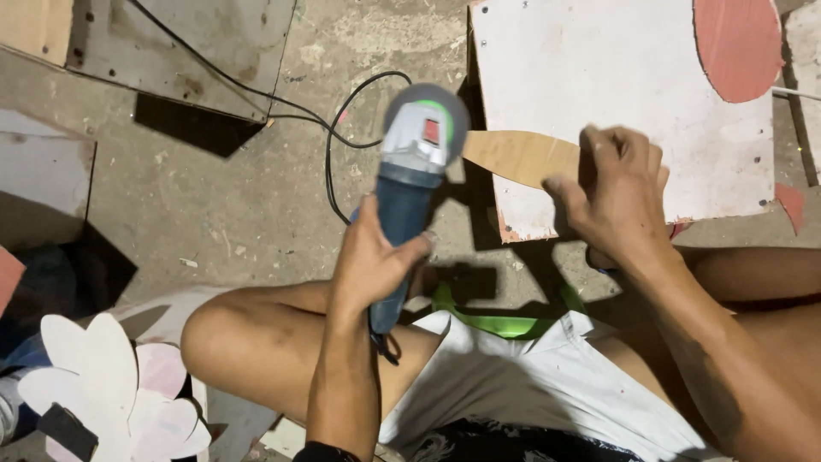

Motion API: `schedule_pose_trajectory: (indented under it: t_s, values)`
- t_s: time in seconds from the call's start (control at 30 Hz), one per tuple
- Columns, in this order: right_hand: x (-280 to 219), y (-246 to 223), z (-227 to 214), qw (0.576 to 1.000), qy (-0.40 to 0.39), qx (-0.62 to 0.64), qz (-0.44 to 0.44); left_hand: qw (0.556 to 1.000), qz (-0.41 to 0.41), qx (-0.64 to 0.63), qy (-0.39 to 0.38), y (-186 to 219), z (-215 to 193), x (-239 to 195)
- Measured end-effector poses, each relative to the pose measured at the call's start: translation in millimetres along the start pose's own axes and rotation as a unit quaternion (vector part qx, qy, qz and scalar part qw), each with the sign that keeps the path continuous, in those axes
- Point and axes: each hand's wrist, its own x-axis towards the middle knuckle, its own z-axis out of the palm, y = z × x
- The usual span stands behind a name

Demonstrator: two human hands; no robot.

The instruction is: Using a handheld angle grinder to sand and smooth the edges of small leaf-shaped cutouts.

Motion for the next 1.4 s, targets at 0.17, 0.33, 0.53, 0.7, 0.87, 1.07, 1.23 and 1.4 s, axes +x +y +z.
schedule_pose_trajectory:
  t_s: [0.17,0.33,0.53,0.7,0.87,1.07,1.23,1.4]
  values:
    - [-3,15,20,0.995,-0.040,0.083,0.041,0.996,0.009,0.067,-0.061,2,17,2]
    - [6,-3,3,0.972,-0.099,0.158,0.144,0.988,-0.024,0.106,-0.113,24,27,-6]
    - [3,-12,-3,0.967,-0.101,0.172,0.157,0.990,-0.033,0.095,-0.102,26,22,-9]
    - [1,-15,-7,0.966,-0.096,0.177,0.164,0.998,-0.018,0.045,-0.045,-1,7,-2]
    - [1,-4,-1,0.967,-0.105,0.164,0.166,0.999,-0.028,-0.014,0.003,-32,-9,3]
    - [8,25,9,0.996,0.000,0.029,0.080,0.992,-0.092,-0.027,0.081,-37,-31,1]
    - [20,35,-11,0.998,0.030,0.059,-0.004,0.988,-0.128,-0.001,0.082,-31,-31,-2]
    - [24,9,4,0.997,-0.064,0.038,-0.022,0.992,-0.119,0.010,0.044,-30,-24,0]
